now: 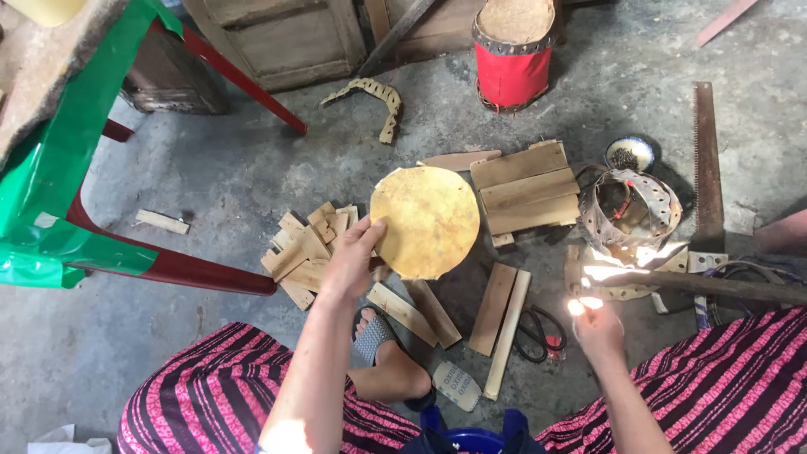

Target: The person assembles a wooden box by fitting a circular base into a slatted frame, then repeatedly hammers nails into the side joints to secure the pieces. The person rotates the box to access different sides and continues hammering until the structure is held together.

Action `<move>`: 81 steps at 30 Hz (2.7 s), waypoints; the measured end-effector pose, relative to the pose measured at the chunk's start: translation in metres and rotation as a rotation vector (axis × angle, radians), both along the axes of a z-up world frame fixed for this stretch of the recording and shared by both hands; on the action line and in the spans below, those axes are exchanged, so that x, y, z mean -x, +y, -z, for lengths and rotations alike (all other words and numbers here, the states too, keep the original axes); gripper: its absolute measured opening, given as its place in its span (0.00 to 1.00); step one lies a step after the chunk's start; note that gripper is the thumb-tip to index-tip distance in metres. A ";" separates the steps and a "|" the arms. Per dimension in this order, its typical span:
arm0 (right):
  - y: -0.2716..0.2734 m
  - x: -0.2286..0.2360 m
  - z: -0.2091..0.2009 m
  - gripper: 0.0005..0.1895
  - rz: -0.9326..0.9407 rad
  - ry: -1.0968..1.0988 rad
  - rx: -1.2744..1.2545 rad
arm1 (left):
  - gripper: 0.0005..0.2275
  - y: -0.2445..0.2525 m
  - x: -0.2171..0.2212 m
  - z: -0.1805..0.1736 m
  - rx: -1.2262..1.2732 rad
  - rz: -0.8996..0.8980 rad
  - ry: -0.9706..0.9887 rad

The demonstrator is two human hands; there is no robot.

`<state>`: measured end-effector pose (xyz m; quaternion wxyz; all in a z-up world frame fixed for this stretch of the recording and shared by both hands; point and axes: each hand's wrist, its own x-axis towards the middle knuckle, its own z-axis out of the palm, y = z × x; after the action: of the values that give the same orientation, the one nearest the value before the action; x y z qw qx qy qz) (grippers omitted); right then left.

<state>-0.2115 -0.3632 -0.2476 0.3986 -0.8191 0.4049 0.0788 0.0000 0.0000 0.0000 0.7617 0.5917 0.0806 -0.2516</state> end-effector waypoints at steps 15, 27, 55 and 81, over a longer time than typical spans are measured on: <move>0.049 -0.075 -0.149 0.35 0.424 -0.533 -1.154 | 0.19 0.029 0.033 -0.015 0.305 -0.111 -0.071; 0.058 -0.056 -0.285 0.52 0.524 -0.666 -1.191 | 0.19 0.037 0.035 0.012 0.698 0.210 -0.084; 0.038 -0.002 -0.183 0.50 0.191 -1.458 -1.629 | 0.17 -0.016 0.013 0.074 0.607 0.146 0.114; 0.072 0.009 -0.209 0.43 -0.064 -1.105 -0.335 | 0.15 -0.073 0.040 0.051 0.421 0.048 0.277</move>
<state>-0.2210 -0.2914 -0.0389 0.6724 -0.6764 0.0938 -0.2856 -0.0399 -0.0733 -0.0512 0.8437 0.3815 0.1158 -0.3594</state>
